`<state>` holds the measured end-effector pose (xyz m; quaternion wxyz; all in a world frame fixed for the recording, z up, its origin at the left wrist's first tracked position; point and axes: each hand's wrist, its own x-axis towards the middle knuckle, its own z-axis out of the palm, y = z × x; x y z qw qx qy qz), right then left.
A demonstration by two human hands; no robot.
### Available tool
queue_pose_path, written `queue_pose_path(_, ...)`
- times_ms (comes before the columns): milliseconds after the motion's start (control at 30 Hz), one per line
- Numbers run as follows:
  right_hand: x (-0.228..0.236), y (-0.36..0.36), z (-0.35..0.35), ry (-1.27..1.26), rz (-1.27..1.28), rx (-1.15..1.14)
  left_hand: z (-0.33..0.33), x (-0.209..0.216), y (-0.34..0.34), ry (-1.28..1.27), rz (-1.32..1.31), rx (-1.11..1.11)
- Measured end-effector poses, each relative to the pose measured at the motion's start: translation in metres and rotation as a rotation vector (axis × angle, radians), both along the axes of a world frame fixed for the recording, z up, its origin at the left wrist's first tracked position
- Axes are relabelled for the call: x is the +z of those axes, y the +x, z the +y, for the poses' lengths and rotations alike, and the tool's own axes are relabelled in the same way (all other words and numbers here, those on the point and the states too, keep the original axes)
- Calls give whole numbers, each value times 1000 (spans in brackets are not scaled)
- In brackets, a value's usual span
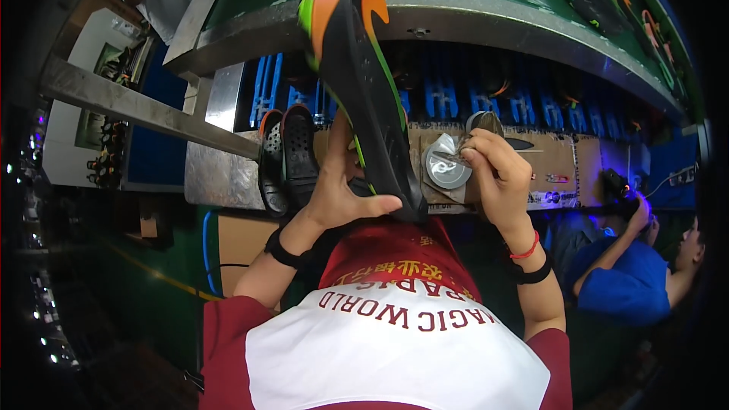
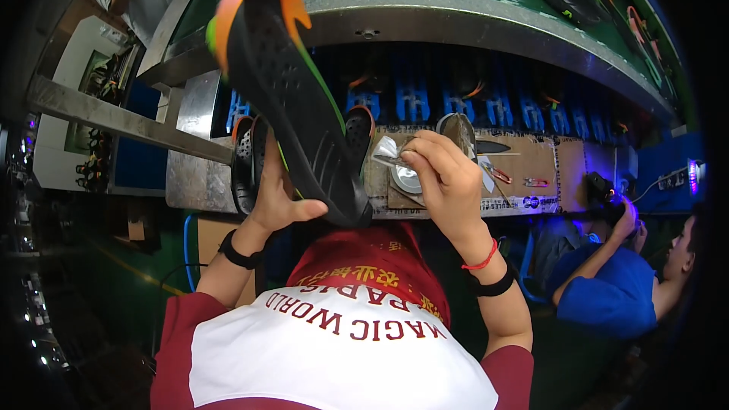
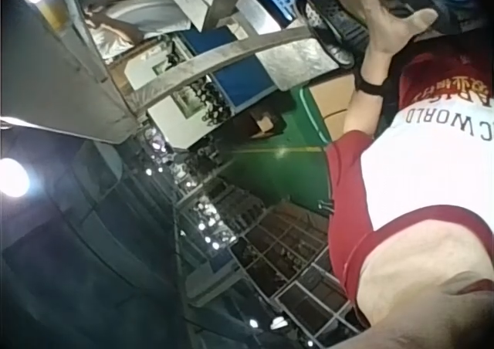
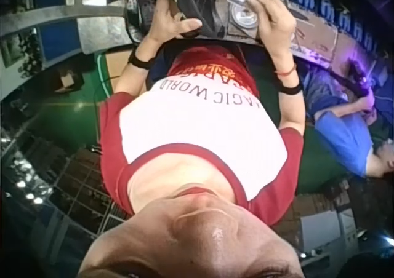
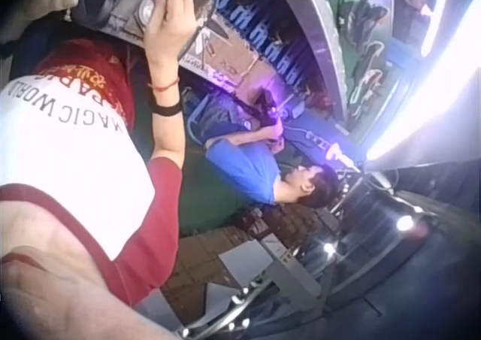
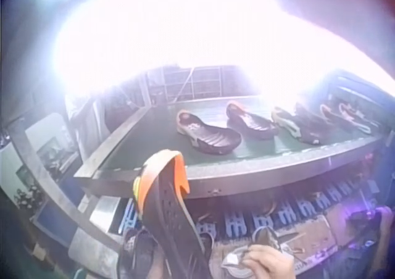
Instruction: Applying glue to the surface and edges of shoe soles using a brush on a manufacturing assembly line.
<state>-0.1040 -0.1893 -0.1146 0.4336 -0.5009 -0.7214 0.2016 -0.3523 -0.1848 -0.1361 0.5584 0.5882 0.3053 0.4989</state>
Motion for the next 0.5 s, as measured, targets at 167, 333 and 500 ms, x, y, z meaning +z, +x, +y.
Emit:
queue_pose_path(167, 5, -10, 10, 80, 9, 52, 2, 2, 2, -190, -79, -34)
queue_pose_path(333, 7, -18, 13, 144, -80, 79, 2, 6, 5, -169, -20, -33)
queue_pose_path(500, 9, -23, 12, 223, -232, 61, 1, 6, 6, -149, 11, -40)
